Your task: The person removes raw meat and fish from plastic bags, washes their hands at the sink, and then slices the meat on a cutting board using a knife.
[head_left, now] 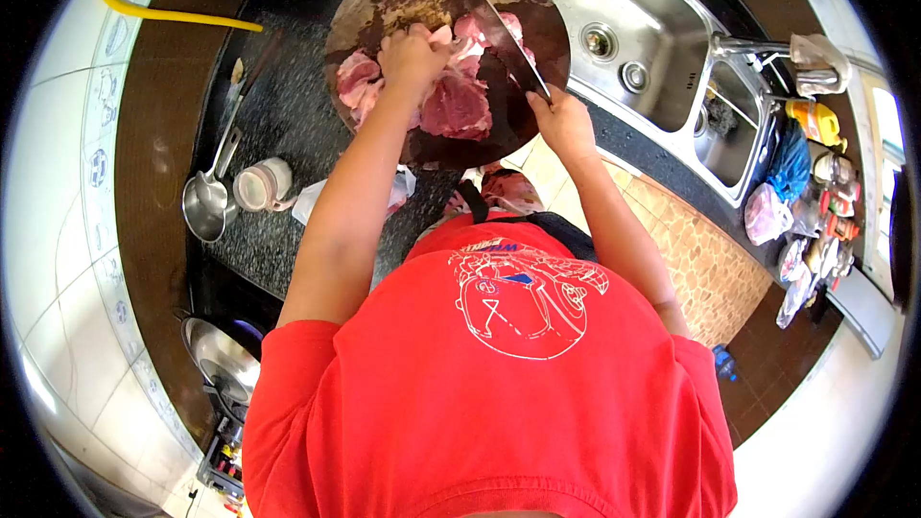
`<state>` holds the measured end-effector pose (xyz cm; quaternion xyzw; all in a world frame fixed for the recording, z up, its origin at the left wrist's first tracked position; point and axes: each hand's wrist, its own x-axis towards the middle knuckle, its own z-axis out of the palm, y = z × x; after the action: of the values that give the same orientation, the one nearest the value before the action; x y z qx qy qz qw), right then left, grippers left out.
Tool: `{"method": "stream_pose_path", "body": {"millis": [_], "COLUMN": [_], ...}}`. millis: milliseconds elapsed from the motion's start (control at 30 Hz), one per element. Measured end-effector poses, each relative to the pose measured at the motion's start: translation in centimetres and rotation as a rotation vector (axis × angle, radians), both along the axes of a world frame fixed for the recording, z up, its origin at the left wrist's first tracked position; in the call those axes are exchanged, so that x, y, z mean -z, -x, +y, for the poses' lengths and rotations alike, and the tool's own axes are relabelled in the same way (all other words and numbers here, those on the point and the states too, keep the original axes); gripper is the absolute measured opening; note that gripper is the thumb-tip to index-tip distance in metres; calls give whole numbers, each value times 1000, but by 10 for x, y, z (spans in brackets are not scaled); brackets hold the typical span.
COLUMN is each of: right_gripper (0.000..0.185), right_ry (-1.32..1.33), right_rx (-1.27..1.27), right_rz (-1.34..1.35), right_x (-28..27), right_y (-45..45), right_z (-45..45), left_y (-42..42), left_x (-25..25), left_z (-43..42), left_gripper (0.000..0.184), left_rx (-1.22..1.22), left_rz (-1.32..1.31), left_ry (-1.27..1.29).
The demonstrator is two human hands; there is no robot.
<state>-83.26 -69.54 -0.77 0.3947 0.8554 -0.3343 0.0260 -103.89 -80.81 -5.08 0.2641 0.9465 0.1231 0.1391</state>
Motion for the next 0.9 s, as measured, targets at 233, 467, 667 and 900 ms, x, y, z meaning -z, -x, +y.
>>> {"method": "stream_pose_path", "body": {"millis": [233, 467, 667, 900], "right_gripper": [29, 27, 25, 26], "right_ry": [0, -120, -138, -120], "right_rx": [2, -100, -144, -181], "right_rz": [73, 18, -63, -173], "right_x": [-1, -3, -2, 0], "right_y": [1, -7, -13, -4], "right_z": [1, -11, -12, 8], "left_y": [-42, -40, -45, -43], "left_x": [15, 20, 12, 5], "left_z": [9, -11, -19, -18], "left_gripper": [27, 31, 34, 32], "left_rx": [243, 318, 355, 224], "left_rz": [333, 299, 268, 243], "left_ry": [-348, -335, -299, -151]}}
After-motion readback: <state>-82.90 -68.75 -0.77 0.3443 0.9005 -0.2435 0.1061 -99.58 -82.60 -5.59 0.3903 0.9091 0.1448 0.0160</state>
